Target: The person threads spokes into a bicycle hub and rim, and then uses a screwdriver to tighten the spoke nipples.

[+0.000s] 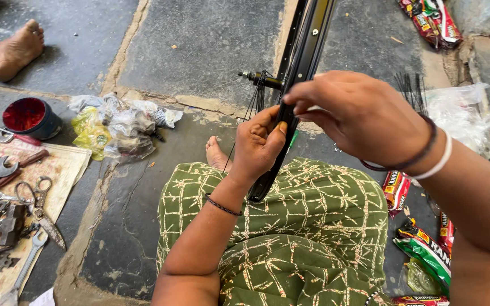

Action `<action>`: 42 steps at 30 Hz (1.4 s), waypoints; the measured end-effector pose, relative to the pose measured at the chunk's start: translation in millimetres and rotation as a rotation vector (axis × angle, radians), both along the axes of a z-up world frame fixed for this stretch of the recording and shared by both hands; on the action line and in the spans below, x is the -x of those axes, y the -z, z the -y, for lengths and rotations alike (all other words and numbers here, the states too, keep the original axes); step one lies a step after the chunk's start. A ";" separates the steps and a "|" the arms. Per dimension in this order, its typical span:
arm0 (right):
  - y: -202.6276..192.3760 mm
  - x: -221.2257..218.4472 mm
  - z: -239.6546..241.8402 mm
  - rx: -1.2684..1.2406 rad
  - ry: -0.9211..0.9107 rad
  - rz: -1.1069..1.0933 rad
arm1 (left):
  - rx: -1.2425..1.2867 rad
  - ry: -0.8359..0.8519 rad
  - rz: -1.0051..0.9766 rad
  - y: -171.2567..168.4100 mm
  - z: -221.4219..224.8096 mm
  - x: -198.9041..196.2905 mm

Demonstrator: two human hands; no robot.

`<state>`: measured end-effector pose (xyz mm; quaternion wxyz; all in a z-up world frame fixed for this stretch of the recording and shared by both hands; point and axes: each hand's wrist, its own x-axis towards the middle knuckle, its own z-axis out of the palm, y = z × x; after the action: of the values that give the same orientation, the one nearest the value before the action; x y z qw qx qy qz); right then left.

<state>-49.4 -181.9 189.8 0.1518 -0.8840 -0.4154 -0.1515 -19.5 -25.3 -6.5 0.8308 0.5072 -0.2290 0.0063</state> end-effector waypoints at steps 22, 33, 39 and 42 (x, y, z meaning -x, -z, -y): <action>18.3 0.4 -39.3 0.460 0.097 0.294 | -0.219 -0.223 0.142 11.2 0.5 -10.2; 36.9 11.2 -47.4 0.618 0.145 0.605 | -0.219 -0.209 0.289 6.2 -6.1 -6.9; 32.6 14.8 -39.3 0.480 0.123 0.406 | -0.224 -0.124 0.174 4.0 -7.7 -2.1; 35.0 9.2 -42.8 0.613 0.122 0.441 | -0.273 -0.220 0.243 3.6 -8.4 -1.4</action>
<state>-58.6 -139.1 154.8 -0.2220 -0.8577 -0.4107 -0.2153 -18.2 -16.8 -10.1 0.7152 0.6323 -0.2696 0.1268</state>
